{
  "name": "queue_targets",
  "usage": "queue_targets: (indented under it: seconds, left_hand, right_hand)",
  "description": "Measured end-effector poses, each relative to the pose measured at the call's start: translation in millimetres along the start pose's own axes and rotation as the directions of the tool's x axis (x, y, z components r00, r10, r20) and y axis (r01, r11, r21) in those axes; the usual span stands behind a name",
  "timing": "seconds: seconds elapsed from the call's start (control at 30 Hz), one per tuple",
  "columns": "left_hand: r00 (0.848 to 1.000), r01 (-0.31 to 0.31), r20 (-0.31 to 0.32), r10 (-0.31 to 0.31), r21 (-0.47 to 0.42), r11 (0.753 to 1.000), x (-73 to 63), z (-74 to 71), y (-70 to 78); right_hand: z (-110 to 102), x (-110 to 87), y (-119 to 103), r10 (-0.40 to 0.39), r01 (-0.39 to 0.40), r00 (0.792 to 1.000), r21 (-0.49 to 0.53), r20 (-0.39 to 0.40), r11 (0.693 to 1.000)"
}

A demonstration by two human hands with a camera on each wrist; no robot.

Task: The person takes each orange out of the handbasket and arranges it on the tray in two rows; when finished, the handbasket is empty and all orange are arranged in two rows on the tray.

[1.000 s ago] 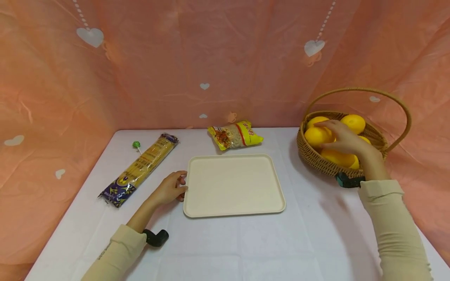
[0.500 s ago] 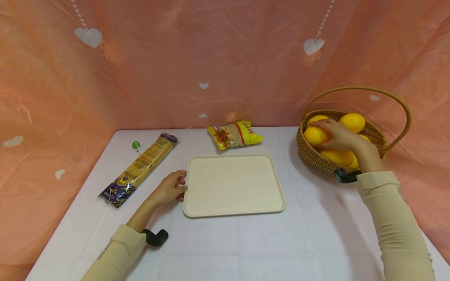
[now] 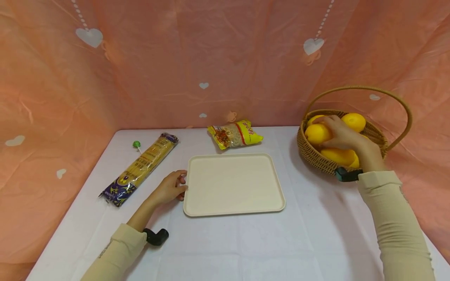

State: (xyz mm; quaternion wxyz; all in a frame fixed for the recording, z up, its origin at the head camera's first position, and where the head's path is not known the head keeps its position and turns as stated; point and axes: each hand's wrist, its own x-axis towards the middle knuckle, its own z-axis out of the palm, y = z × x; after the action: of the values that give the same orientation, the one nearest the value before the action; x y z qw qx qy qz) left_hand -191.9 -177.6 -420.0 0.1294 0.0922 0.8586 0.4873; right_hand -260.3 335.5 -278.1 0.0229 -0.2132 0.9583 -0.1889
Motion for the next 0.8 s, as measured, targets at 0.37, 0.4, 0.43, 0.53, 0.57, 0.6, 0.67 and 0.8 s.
queue_targets:
  seconds: [0.37, 0.4, 0.43, 0.53, 0.57, 0.6, 0.67, 0.8]
  left_hand:
    - [1.0, -0.02, 0.009, 0.02, -0.008, 1.0, 0.2, 1.2, -1.5]
    - [1.0, -0.021, 0.007, 0.021, -0.008, 1.0, 0.3, 1.2, -1.5]
    - [1.0, -0.023, 0.006, 0.023, -0.01, 1.0, 0.3, 1.3, -1.6]
    - [1.0, -0.029, 0.006, 0.029, -0.02, 0.999, 0.4, 1.4, -1.8]
    - [1.0, -0.03, 0.005, 0.03, -0.025, 0.999, 0.3, 1.5, -1.8]
    - [0.999, -0.032, 0.005, 0.032, -0.03, 0.999, 0.3, 1.6, -1.8]
    - [0.999, -0.033, 0.006, 0.033, -0.036, 0.999, 0.3, 1.9, -2.3]
    - [0.999, -0.033, 0.004, 0.033, -0.043, 0.999, 1.1, 2.7, -4.3]
  right_hand:
    - [-1, -11.3, -9, 0.11, -0.074, 0.983, 0.227, -0.148, 0.971]
    - [1, -11.2, -11, 0.109, -0.062, 0.979, 0.256, -0.175, 0.965]
    - [2, -10.8, -14, 0.108, -0.047, 0.974, 0.288, -0.2, 0.957]
    - [9, -8.6, -25, 0.075, 0.045, 0.959, 0.41, -0.272, 0.911]
    - [12, -7.3, -29, 0.056, 0.088, 0.954, 0.453, -0.294, 0.887]
    - [15, -5.9, -33, 0.033, 0.134, 0.95, 0.501, -0.31, 0.855]
    - [21, -2.0, -41, -0.031, 0.238, 0.941, 0.595, -0.337, 0.768]
    - [36, 7.1, -56, -0.163, 0.385, 0.919, 0.721, -0.36, 0.576]
